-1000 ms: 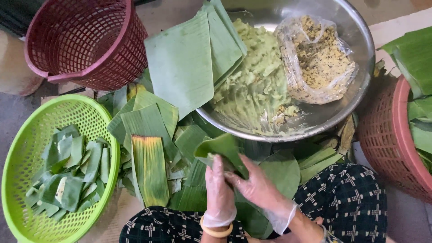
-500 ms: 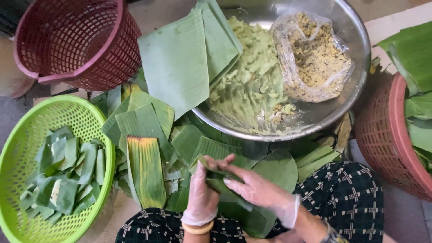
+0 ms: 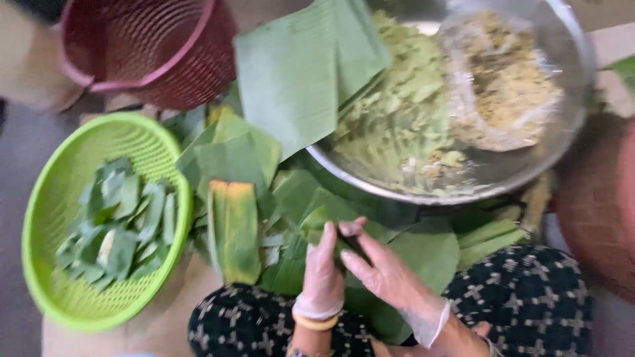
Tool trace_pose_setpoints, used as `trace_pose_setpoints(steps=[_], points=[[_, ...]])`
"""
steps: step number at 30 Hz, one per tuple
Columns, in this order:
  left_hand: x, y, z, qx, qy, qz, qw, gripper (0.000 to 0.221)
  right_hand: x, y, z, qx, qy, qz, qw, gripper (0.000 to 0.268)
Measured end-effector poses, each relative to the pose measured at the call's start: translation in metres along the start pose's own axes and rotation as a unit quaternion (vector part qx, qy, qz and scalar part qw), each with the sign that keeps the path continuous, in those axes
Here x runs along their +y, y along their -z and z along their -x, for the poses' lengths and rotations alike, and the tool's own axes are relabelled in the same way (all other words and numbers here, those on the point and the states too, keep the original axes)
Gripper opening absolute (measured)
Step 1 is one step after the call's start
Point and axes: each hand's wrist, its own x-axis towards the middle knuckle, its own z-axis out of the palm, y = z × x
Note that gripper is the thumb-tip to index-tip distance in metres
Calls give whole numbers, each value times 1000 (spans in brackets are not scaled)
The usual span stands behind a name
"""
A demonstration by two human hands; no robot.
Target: The person is portioning green dough onto banana leaves, adding a filling, and folding the leaves to create wrapped food items.
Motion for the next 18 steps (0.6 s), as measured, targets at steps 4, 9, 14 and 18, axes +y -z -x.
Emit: trace_pose_setpoints(steps=[4,9,14,18], points=[[-23,15,-8,103,-46,17,993,45,53,-35,-3,107,104,169,974,49],[-30,40,-4,175,-78,-49,980,55,69,-46,-14,58,100,184,976,44],[83,62,14,46,-188,12,981,26,62,-23,-21,-31,48,154,986,33],[174,77,12,3,-219,23,975,26,102,39,-16,21,-95,95,991,32]])
